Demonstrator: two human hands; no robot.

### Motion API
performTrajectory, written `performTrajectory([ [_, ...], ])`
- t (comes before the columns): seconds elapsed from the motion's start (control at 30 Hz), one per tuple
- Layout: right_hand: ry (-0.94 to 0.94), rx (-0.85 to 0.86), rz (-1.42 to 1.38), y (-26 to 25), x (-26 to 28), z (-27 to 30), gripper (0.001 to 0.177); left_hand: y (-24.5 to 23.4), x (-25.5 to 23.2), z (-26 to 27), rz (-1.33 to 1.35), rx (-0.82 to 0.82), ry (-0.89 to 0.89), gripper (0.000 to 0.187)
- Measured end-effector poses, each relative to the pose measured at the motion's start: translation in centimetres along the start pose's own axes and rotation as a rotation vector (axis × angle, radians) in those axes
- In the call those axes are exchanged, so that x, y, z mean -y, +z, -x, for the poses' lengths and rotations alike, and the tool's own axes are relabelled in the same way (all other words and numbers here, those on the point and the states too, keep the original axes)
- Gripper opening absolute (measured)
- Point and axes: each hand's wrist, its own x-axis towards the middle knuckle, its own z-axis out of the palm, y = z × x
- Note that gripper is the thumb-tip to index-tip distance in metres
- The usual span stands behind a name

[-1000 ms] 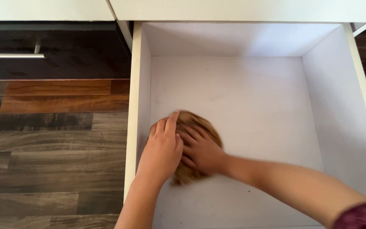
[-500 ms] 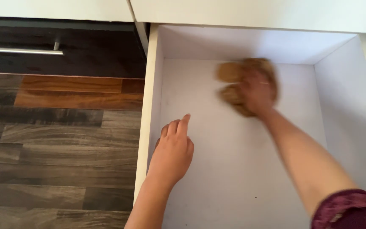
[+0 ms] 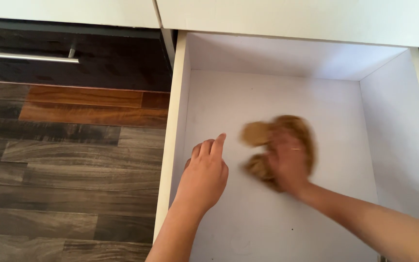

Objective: Cleaning the inside surfaces of a large white drawer with a brown cloth.

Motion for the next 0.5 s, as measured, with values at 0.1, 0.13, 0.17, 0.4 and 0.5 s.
performTrajectory([
  [0.1, -0.186, 0.17, -0.27, -2.3, 7.8, -4.4, 0.057, -0.1, -0.3, 0.1, 0.01, 0.008, -0.001, 0.057],
  [0.13, -0.185, 0.171, -0.273, -1.0, 7.9, -5.9, 0.057, 0.0, -0.3, 0.1, 0.008, 0.01, -0.003, 0.057],
  [0.17, -0.324, 0.209, -0.198, 0.2, 8.0, -7.4, 0.056, 0.1, -0.2, 0.2, 0.016, 0.008, -0.004, 0.057],
  [0.4, -0.243, 0.043, -0.058, 7.0, -1.5, -15.8, 0.047, 0.4, -0.1, 0.4, -0.02, 0.073, -0.022, 0.059],
  [0.5, -0.029, -0.002, -0.001, 3.8, -7.1, -15.2, 0.05, 0.2, 0.1, 0.3, -0.006, 0.055, -0.015, 0.057],
])
